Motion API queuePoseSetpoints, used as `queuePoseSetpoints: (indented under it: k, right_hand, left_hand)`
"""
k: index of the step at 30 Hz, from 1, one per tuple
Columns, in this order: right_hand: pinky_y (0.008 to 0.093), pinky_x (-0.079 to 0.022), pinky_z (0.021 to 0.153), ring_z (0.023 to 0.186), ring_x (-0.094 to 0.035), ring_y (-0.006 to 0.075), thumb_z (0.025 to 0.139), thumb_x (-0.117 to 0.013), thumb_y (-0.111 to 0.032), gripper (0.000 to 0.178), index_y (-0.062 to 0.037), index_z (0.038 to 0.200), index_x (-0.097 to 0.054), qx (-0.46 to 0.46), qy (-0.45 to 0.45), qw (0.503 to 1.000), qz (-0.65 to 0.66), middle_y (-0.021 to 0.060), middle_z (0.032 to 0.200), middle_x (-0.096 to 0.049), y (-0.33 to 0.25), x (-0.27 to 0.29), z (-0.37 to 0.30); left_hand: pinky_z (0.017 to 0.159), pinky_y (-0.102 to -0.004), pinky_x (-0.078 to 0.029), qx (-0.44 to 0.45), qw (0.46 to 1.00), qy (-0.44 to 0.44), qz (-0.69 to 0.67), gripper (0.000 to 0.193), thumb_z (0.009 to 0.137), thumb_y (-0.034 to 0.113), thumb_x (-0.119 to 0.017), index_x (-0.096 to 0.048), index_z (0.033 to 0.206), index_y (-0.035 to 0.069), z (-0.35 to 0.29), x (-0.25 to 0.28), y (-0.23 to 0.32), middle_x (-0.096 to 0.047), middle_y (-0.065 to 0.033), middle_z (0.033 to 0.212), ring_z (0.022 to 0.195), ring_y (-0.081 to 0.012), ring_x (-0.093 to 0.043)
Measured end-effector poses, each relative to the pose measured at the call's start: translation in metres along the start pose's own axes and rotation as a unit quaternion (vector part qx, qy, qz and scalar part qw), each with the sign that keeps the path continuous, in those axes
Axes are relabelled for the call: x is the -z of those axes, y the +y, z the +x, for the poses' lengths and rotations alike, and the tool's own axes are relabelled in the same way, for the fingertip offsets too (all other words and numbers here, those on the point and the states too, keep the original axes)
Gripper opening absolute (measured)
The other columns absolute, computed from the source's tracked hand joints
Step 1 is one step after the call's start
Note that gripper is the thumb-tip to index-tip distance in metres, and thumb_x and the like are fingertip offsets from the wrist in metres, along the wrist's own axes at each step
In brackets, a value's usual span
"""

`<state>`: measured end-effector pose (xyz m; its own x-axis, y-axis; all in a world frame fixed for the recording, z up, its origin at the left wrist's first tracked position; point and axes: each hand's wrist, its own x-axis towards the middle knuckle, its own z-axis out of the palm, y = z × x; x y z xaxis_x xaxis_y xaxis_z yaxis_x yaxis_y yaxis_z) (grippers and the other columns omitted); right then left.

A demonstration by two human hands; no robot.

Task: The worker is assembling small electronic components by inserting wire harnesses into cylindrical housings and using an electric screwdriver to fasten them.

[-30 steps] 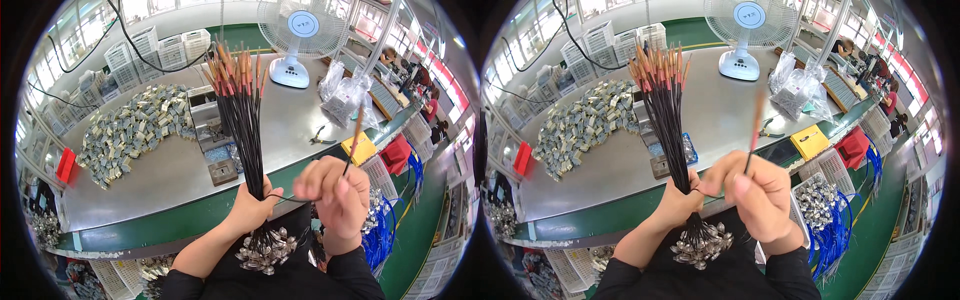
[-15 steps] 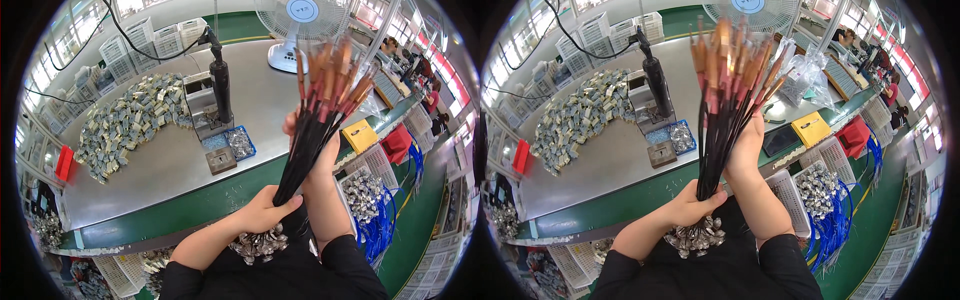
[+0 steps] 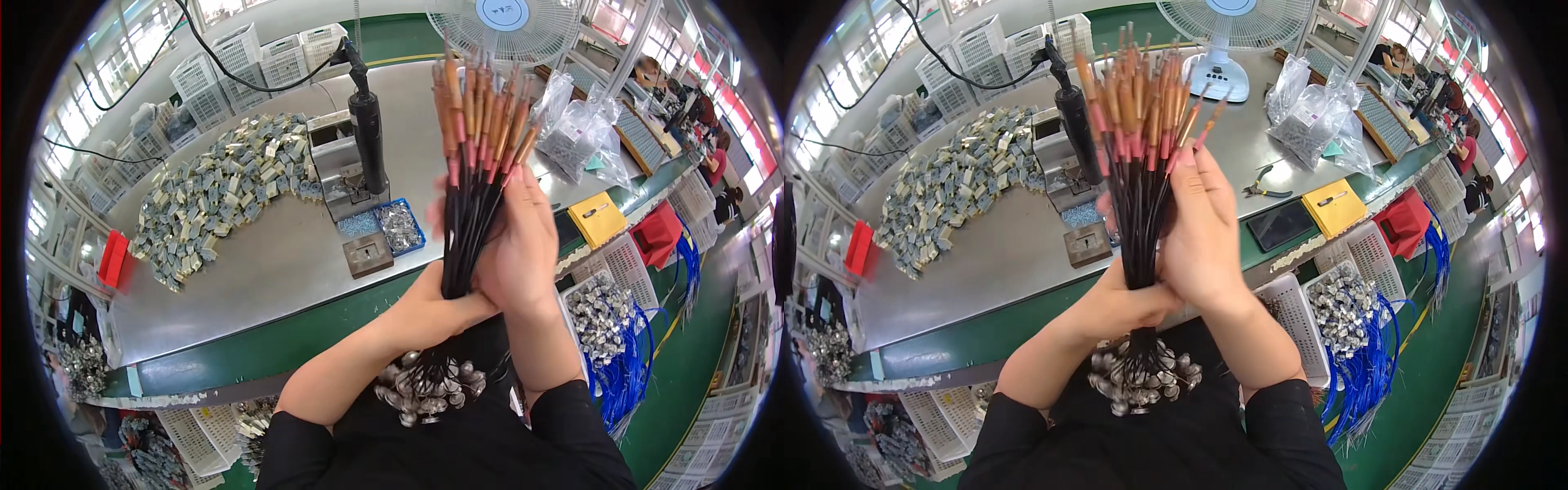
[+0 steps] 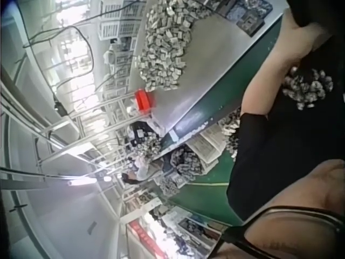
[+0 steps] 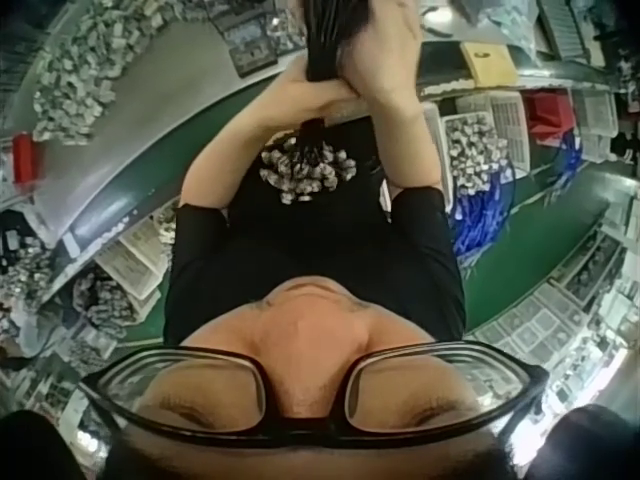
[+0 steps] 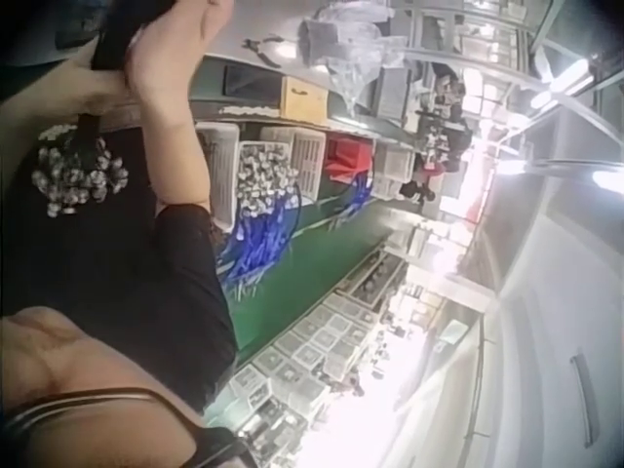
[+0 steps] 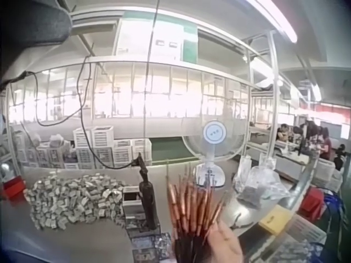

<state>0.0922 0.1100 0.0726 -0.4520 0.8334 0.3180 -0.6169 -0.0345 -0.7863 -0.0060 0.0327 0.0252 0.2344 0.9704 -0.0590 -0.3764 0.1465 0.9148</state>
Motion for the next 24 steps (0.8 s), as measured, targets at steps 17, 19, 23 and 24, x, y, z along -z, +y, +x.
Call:
queuePoseSetpoints:
  k: [17,19,23,24]
  right_hand:
    - [0.0331,-0.031,0.053,0.058,-0.039,0.0140,0.107,-0.055,-0.029,0.050,-0.0013,0.066,-0.046,-0.251,-0.391,0.877,-0.122,0.0037,0.062,-0.040,-0.013,0.019,0.001]
    - [0.0370,-0.035,0.057,0.059,-0.039,0.0187,0.109,-0.051,-0.029,0.050,0.0035,0.071,-0.045,-0.247,-0.559,0.779,-0.139,0.0087,0.062,-0.042,-0.017,0.012,0.011]
    - [0.0364,-0.045,0.064,0.063,-0.050,0.0227,0.110,-0.048,-0.033,0.051,0.0061,0.078,-0.054,-0.171,-0.670,0.675,-0.256,0.0125,0.067,-0.053,-0.033,-0.006,0.022]
    - [0.0364,-0.045,0.064,0.063,-0.050,0.0227,0.110,-0.048,-0.033,0.051,0.0061,0.078,-0.054,-0.170,-0.673,0.673,-0.255,0.0125,0.067,-0.053,-0.032,-0.002,0.021]
  left_hand:
    - [0.061,-0.0310,-0.038,-0.066,0.942,-0.230,0.234,0.045,0.107,0.040,-0.060,-0.054,0.079,0.005,0.009,-0.036,-0.013,-0.042,0.0027,0.070,0.067,-0.0104,-0.041]
    - [0.072,-0.0324,-0.047,-0.057,0.920,-0.271,0.279,0.049,0.108,0.049,-0.052,-0.061,0.093,0.003,0.012,-0.038,0.002,-0.056,-0.0035,0.079,0.077,-0.0150,-0.053]
    - [0.089,-0.0342,-0.051,0.021,0.914,-0.187,0.360,0.049,0.109,0.044,-0.052,-0.065,0.114,-0.003,0.001,-0.035,-0.003,-0.069,-0.0092,0.101,0.098,-0.0178,-0.064]
    - [0.089,-0.0342,-0.051,0.020,0.914,-0.183,0.361,0.049,0.109,0.044,-0.052,-0.065,0.114,-0.003,0.000,-0.037,-0.008,-0.069,-0.0092,0.101,0.098,-0.0178,-0.064]
